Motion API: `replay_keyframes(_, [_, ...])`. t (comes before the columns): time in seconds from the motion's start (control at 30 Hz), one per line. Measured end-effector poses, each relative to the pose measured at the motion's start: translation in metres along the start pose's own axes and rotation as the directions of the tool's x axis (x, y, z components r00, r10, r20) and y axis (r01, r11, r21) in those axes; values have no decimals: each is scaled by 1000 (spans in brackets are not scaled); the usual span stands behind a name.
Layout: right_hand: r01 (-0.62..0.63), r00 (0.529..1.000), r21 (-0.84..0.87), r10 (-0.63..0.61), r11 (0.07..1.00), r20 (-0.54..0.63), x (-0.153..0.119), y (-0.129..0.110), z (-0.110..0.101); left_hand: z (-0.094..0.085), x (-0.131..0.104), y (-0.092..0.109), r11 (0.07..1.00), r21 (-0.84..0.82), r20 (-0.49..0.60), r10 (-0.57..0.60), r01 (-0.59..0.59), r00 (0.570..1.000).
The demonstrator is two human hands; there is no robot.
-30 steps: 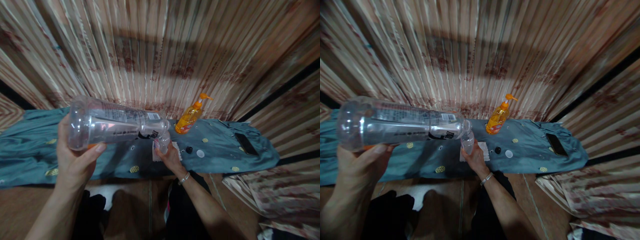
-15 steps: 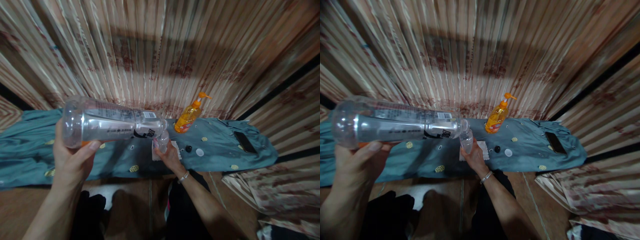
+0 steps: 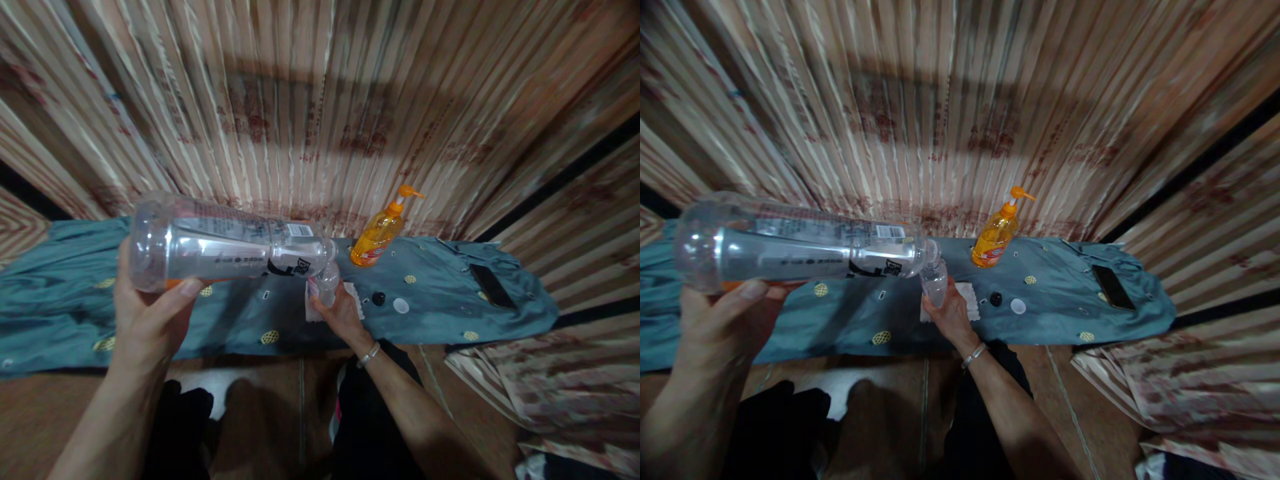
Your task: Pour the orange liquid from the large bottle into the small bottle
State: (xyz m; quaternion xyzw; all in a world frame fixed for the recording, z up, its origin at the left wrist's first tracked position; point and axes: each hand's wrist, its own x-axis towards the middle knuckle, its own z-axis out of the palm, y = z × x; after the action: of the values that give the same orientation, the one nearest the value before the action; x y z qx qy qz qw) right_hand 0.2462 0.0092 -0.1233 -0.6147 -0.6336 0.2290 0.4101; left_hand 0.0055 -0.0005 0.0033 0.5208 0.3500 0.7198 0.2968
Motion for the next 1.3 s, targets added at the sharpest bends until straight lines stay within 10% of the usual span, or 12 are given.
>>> replay_keyframes(1.3, [6,1000,-49,-7,999,-19,0,-1,-2,4,3,5,990,-133,12,-49,50,999])
